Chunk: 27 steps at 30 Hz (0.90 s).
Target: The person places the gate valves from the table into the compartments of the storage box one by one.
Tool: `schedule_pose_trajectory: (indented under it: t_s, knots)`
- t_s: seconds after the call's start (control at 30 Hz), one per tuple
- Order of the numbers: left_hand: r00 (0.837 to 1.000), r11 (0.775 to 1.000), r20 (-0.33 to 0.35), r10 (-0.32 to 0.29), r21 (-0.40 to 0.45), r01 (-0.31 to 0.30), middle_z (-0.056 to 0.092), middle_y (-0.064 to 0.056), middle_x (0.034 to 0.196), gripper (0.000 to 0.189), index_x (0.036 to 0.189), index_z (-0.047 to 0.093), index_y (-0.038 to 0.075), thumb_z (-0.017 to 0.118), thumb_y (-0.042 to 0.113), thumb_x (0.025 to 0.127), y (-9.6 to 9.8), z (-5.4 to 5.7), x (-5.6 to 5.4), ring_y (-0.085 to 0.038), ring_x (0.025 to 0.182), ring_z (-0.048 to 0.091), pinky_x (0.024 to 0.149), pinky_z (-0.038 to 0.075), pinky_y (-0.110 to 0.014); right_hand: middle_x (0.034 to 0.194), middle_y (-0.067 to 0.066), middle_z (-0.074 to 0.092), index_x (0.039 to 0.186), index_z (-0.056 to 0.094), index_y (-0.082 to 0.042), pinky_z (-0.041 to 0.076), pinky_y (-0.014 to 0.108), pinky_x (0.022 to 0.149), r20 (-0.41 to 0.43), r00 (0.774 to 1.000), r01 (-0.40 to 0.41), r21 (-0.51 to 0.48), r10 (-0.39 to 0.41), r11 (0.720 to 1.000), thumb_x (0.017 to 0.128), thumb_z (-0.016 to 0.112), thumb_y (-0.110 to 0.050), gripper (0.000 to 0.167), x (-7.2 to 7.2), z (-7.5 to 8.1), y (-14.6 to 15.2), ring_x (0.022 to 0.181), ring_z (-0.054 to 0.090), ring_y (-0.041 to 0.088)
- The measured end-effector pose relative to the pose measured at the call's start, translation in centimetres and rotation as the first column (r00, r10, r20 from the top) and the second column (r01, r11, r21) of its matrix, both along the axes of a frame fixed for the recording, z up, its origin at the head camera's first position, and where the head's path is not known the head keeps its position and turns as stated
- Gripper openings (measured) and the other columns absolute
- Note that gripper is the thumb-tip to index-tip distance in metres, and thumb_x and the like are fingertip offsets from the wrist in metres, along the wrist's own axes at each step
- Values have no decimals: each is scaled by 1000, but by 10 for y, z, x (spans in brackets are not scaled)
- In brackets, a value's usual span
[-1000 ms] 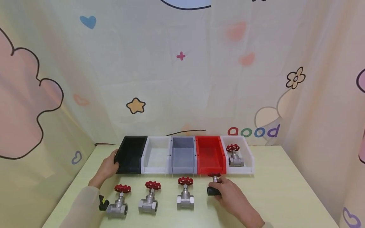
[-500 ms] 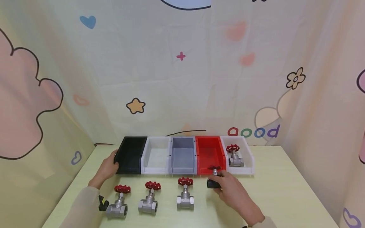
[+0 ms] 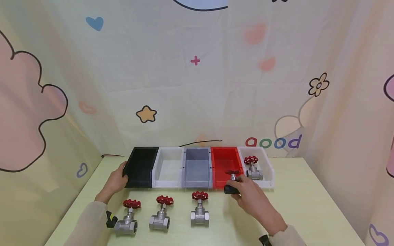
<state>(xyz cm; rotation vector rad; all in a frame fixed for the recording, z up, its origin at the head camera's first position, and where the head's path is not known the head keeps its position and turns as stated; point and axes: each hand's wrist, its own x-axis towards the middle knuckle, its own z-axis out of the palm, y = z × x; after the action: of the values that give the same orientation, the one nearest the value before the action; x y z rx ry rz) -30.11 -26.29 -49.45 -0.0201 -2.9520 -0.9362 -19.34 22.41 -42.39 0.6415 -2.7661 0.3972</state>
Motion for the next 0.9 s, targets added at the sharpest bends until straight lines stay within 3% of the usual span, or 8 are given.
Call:
schedule_pose_trajectory:
  t_s: [0.67,0.9]
  knots:
    - [1000,1000,23,13,15,-13,46,-38,140,64,154,17,-4,40,5,95,-1,1,0,-47,117,56,92,47,-57,108,15,63,111,73,-18,57,48,77,-4,1000,13,-5,-13,1000,75,81,-4,39,-21,17,4,95,60,31]
    - [1000,1000,14,10,23,-10,48,-38,138,63,153,18,-4,40,5,94,-1,1,0,-46,113,58,90,47,-57,108,16,62,112,72,-17,58,48,75,-1,1000,10,-6,-10,1000,75,82,-5,40,-29,18,1,97,59,32]
